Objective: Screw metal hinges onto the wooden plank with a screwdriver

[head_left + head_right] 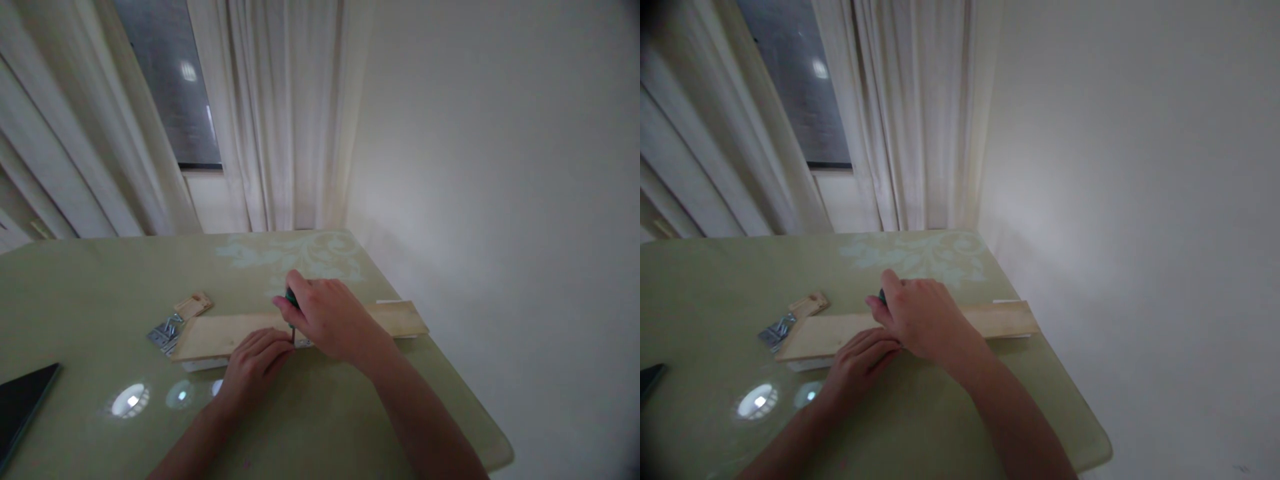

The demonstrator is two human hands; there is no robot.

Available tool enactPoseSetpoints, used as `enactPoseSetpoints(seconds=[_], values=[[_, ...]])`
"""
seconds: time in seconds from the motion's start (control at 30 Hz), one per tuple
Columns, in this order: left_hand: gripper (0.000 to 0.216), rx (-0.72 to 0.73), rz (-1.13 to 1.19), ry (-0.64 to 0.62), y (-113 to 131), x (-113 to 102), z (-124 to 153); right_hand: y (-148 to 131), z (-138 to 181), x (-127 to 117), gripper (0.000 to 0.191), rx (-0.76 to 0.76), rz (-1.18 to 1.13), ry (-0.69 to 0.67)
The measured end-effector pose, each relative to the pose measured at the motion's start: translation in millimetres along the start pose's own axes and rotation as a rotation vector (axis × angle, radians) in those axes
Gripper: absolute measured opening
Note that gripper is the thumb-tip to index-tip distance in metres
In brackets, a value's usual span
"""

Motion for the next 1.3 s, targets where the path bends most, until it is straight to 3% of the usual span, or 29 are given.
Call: enactPoseSetpoints(seconds=[0.73,0.87,1.13,1.23,1.3], values=[[0.019,0.008,0.036,0.006,-1,3,-7,20,-4,-10,0.026,-0.021,-0.32,-0.228],[0.019,0.022,0.04,0.004,-3,6,-5,14,-8,-15,0.022,-0.048,-0.262,-0.29],[0.015,0.074,0.011,-0.021,-2,8,-5,-2,-15,-36,0.014,-0.29,-0.231,-0.515],[0.015,0.105,-0.012,-0.002,-2,12,-5,-9,-18,-41,0.015,-0.253,-0.086,-0.498],[0.015,0.099,-0.017,0.009,-2,14,-5,-15,-20,-41,0.027,-0.164,0.11,-0.419]])
Point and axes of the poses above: each hand's wrist, its own z-axis away from the middle knuckle, its own x-axis out of the palm, y = z × x, the point moved 2 cm from there along -z, towards the middle knuckle, and after that the axes turned 12 degrees about x, right-handed, at the moved point
